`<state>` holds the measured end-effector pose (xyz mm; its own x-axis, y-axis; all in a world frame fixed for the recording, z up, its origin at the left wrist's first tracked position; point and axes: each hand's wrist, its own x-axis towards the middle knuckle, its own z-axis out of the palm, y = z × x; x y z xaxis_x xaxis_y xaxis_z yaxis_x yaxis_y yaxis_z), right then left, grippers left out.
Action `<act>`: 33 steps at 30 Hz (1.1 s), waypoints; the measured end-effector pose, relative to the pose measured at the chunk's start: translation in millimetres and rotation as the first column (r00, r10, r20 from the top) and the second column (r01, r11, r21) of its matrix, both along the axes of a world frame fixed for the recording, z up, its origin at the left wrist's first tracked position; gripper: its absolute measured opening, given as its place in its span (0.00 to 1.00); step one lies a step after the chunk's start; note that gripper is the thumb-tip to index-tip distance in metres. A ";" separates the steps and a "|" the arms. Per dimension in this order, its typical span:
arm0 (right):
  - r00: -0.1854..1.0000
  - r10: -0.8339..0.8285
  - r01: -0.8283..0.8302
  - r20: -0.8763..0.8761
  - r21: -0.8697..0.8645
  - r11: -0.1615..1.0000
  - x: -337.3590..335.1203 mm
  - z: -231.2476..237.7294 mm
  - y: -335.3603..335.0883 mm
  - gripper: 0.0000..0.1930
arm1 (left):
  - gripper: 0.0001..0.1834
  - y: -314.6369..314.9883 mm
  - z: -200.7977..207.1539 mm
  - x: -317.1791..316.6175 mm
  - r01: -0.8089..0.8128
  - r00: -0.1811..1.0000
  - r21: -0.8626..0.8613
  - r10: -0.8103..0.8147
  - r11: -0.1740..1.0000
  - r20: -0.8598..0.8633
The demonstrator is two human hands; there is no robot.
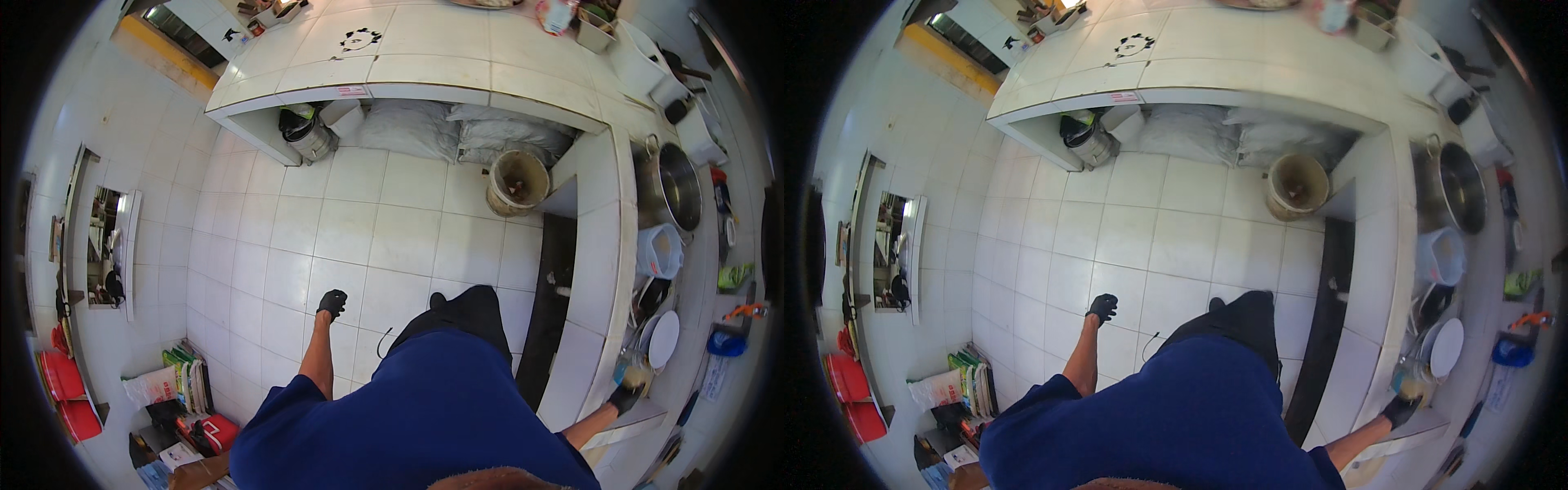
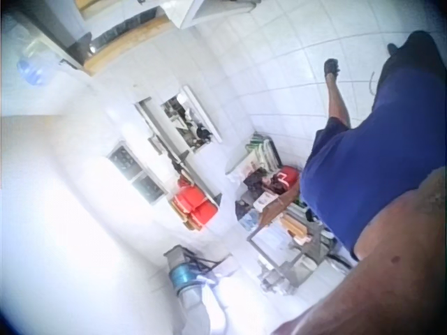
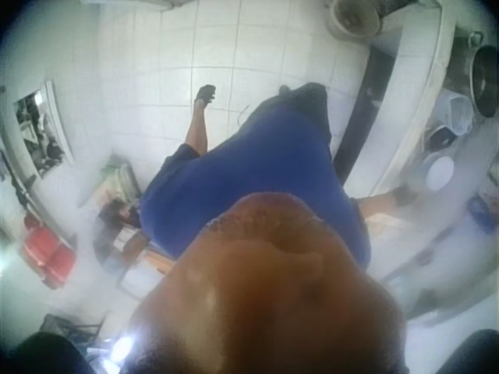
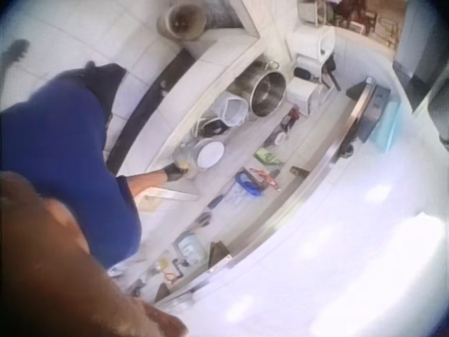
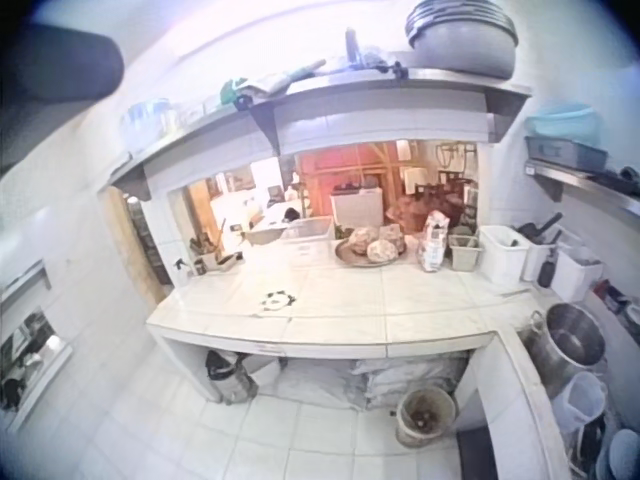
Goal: The person cleans a white tiled countertop and a stainless steel sink in a commercial kitchen. They use a sponge to scrub the countertop and the sink basin, rinsing the sponge under running water. The person also wipes the countertop with a cloth to dry it.
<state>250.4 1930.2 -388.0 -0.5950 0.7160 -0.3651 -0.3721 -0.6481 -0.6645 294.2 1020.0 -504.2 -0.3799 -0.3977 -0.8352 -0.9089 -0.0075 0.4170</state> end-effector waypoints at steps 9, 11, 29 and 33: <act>0.393 0.842 -0.881 -0.369 0.111 0.460 -396.7 60.3 -303.9 0.29 | 0.17 -44.2 -15.0 -35.5 -0.213 0.977 0.037 0.212 0.976 0.029; 0.442 0.827 -0.871 -0.346 0.055 0.488 -473.1 72.7 -378.4 0.30 | 0.17 -52.3 -26.8 -22.9 -0.348 0.930 0.049 0.337 0.936 0.148; 0.097 0.959 -0.456 0.267 0.868 -0.196 -888.2 131.8 -913.5 0.31 | 0.18 -65.3 -57.6 -122.1 -0.781 0.621 0.242 0.758 0.576 0.201; 0.031 0.928 -0.598 0.371 0.751 -0.280 -909.2 152.5 -998.3 0.15 | 0.19 -129.8 -93.4 -125.3 -0.820 0.544 0.363 0.800 0.443 0.253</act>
<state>-658.9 932.0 -235.5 -0.7390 -0.6634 0.1173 -0.1563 -0.0006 -0.9877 168.9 890.2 -597.6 -0.0298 -0.1419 -0.9894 -0.4143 -0.8991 0.1414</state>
